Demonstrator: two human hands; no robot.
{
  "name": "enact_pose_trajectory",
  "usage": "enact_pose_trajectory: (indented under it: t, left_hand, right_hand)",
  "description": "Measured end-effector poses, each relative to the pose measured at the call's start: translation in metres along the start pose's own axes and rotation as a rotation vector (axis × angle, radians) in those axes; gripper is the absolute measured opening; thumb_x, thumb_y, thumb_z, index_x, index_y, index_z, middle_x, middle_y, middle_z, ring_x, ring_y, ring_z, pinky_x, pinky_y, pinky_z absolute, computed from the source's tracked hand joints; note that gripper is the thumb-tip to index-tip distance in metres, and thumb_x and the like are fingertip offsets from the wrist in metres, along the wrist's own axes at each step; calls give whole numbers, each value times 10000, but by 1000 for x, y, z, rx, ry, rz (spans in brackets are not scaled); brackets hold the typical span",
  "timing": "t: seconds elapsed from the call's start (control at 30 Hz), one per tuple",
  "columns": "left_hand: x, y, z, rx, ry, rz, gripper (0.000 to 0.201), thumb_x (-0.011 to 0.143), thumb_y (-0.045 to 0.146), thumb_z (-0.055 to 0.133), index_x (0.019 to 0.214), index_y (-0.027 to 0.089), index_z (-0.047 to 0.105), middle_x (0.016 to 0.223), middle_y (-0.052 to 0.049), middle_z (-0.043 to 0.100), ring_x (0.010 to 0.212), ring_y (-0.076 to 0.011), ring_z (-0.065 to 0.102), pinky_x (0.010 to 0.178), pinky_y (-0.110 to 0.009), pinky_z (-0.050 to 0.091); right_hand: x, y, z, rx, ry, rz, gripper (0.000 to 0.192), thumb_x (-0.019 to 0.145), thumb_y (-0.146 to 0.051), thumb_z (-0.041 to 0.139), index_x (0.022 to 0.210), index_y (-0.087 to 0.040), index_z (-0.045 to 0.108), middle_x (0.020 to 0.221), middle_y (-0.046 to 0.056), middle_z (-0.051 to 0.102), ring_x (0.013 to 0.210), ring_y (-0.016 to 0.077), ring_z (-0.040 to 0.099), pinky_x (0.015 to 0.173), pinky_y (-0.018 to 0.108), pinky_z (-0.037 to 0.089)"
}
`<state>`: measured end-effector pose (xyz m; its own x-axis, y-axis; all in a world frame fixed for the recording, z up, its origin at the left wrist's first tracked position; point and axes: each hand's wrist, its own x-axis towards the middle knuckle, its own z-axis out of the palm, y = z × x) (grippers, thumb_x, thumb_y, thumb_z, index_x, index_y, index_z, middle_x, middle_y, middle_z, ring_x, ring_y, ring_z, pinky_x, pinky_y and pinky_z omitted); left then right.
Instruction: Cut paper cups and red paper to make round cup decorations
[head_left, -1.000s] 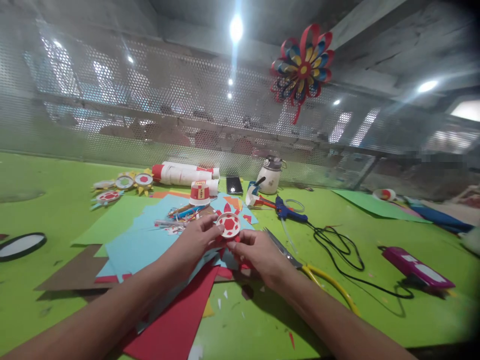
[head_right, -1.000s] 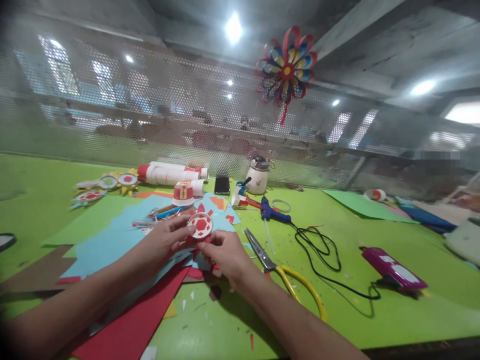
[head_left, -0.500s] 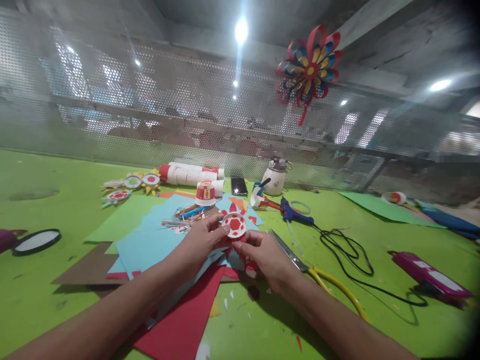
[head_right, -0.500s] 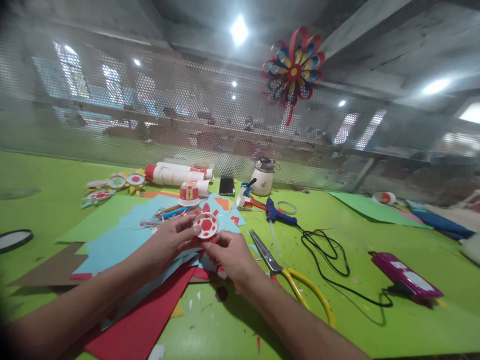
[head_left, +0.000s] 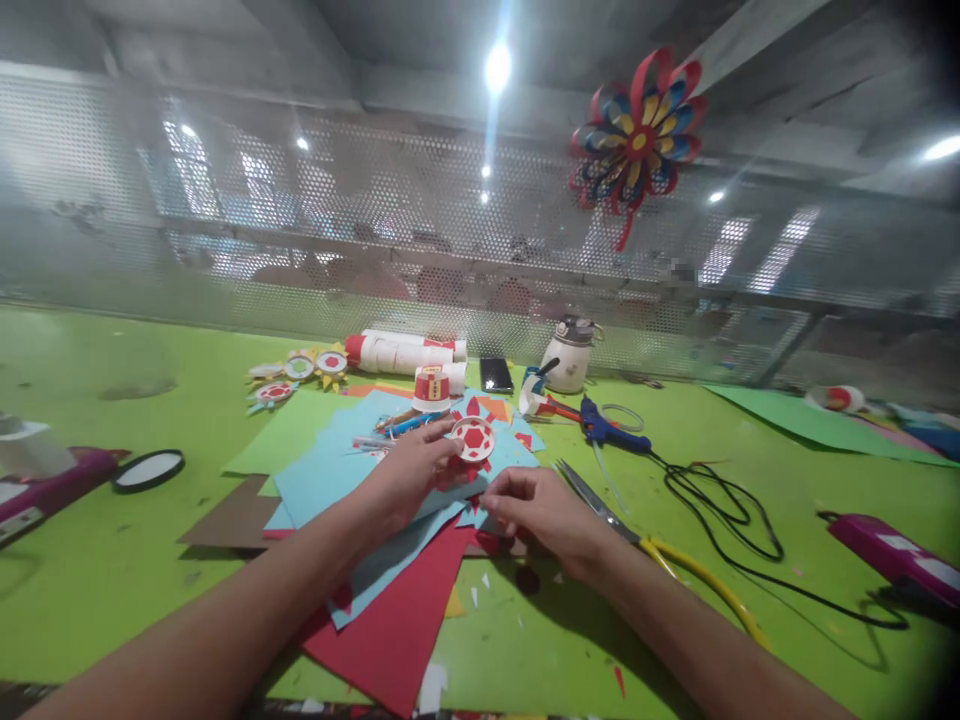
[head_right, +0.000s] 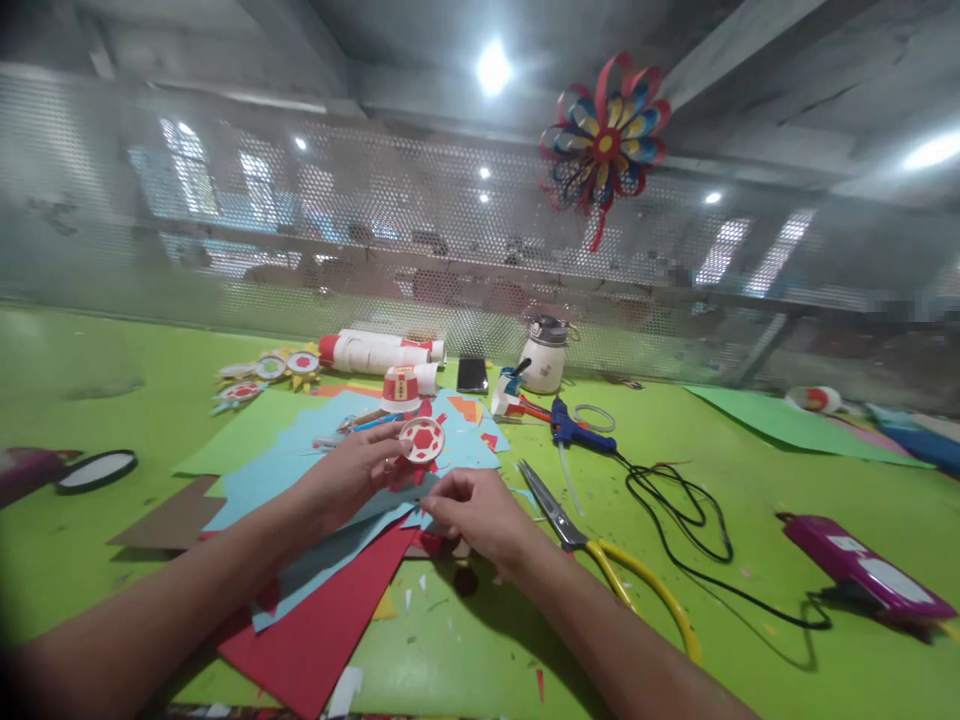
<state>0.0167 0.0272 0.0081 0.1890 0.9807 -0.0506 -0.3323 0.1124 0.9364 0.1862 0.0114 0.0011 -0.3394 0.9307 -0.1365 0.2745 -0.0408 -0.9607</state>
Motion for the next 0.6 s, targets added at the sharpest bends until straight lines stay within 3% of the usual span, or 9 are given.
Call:
enact_pose_trajectory:
  t: [0.17, 0.27, 0.47, 0.6]
  left_hand:
    - [3, 15, -9, 15, 72, 107, 244, 684, 162, 668, 920, 106, 643, 884, -113, 685, 689, -153, 636, 638, -274, 500]
    - [12, 26, -27, 15, 222, 183, 226, 688, 153, 666, 903, 106, 612, 832, -110, 689, 674, -153, 644, 659, -280, 510]
    - [38, 53, -88, 112, 429, 203, 192, 699, 103, 671, 876, 113, 599, 769, -62, 657, 642, -123, 616, 649, -268, 509]
    - [49, 68, -132, 172, 594, 165, 337, 867, 318, 540, 1161, 153, 536, 1148, -94, 572, 958, -206, 589, 794, -411, 510]
  right_hand:
    - [0, -6, -9, -18, 166, -173, 215, 701, -364, 644, 681, -153, 604, 598, -15, 559, 554, 109, 484, 550, 240, 390]
    - [4, -4, -13, -94, 225, -195, 222, 729, -378, 604, 690, -159, 594, 602, -9, 554, 563, 122, 481, 553, 253, 384]
    - [15, 4, -16, -143, 239, -250, 213, 721, -361, 583, 640, -164, 572, 576, -2, 538, 552, 136, 471, 558, 274, 384]
    - [17, 5, -18, -200, 242, -282, 218, 734, -369, 564, 651, -167, 574, 590, 1, 542, 574, 148, 481, 577, 282, 393]
